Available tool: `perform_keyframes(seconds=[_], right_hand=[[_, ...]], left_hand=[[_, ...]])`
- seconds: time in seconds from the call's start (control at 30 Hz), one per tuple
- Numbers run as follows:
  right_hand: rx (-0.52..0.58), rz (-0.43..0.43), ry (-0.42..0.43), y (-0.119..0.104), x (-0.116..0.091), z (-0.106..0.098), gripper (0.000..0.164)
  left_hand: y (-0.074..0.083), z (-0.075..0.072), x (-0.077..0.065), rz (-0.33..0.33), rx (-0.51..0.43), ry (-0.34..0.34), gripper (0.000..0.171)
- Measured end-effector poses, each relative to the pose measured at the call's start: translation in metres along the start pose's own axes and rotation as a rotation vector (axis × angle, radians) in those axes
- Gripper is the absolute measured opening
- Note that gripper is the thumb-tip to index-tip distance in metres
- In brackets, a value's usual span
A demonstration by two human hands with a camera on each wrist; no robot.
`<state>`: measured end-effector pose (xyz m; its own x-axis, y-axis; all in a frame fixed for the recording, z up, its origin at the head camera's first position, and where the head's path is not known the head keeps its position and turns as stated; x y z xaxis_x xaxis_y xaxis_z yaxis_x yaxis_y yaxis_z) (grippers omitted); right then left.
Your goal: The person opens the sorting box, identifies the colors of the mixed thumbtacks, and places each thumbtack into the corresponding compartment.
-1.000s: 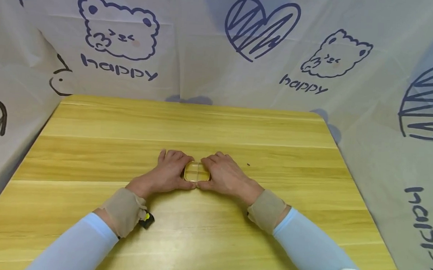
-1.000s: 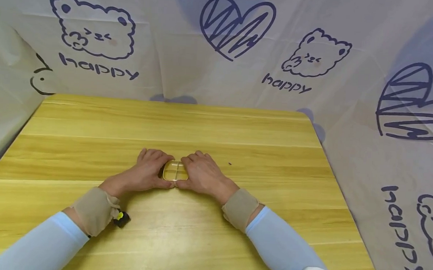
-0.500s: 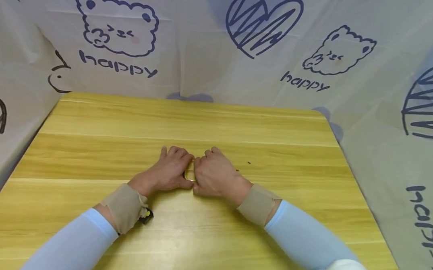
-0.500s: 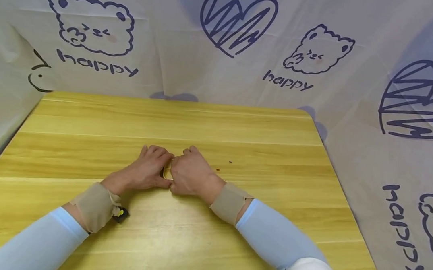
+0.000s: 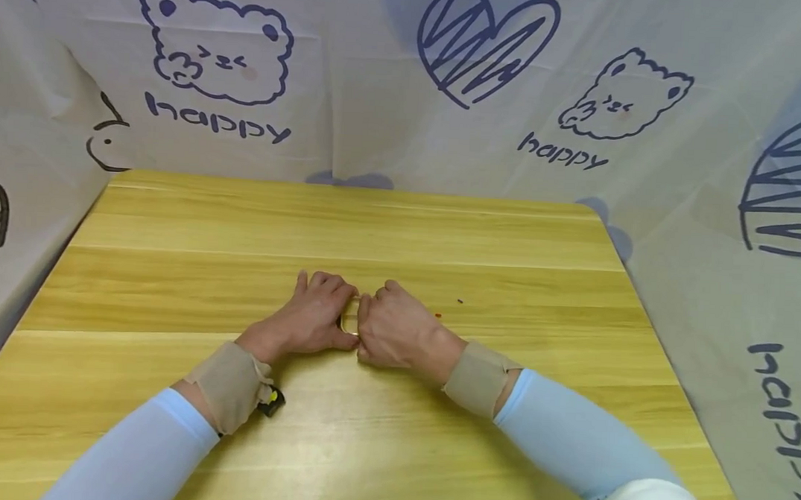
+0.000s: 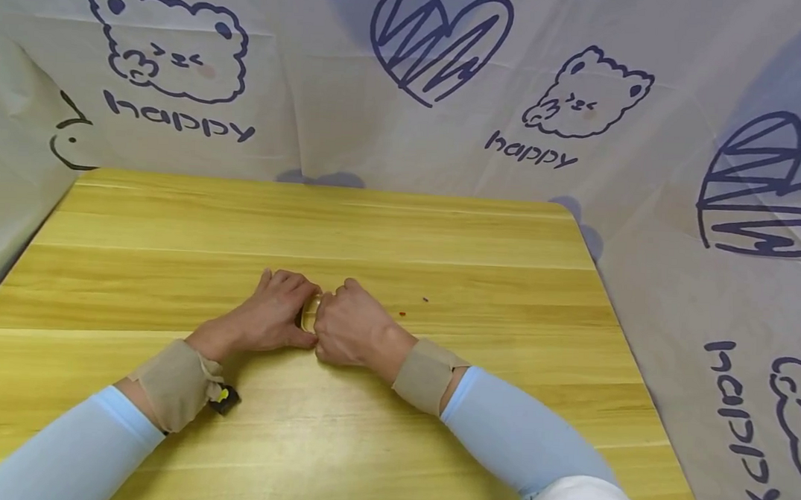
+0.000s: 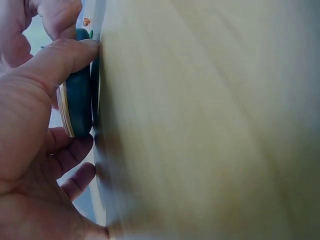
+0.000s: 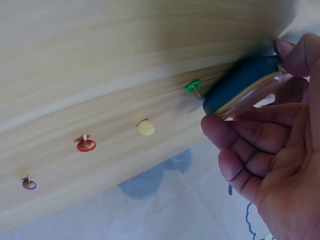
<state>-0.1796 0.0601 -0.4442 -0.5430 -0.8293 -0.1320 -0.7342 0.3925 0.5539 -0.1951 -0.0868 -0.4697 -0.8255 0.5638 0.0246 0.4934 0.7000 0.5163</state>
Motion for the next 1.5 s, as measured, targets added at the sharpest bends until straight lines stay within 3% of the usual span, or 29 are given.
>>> perform_keyframes(seconds=[0.2, 0.63, 0.9, 1.23, 1.5], right_hand=[[0.051, 0.008, 0.005, 0.004, -0.002, 0.003, 0.065], [0.595, 0.193, 0.049, 0.021, -0.017, 0.024, 0.061], [0.678, 0.267, 0.071, 0.028, -0.021, 0.03, 0.067], [0.896, 0.284, 0.007, 0.044, -0.023, 0.034, 0.064], [0.954, 0.294, 0.007, 0.055, -0.022, 0.036, 0.058]], left_hand=[[-0.004, 0.0, -0.002, -0.005, -0.022, -0.006, 0.077], [-0.013, 0.0, -0.005, -0.009, -0.16, 0.015, 0.075], [-0.015, 0.002, -0.005, 0.009, -0.18, 0.043, 0.071], [-0.015, 0.001, -0.004, -0.008, -0.177, 0.05, 0.073], [-0.015, -0.002, -0.004, -0.022, -0.201, 0.064, 0.073]])
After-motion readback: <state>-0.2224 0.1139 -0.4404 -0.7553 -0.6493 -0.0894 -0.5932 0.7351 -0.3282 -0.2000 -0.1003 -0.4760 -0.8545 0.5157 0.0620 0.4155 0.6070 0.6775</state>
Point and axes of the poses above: each hand's wrist, its own x-axis towards the middle knuckle, its own z-axis out of the palm, y = z × x, the point moved 3 cm from there along x, towards the middle knuckle, and after that the axes turned 9 degrees about -x, right-handed, at the moved point
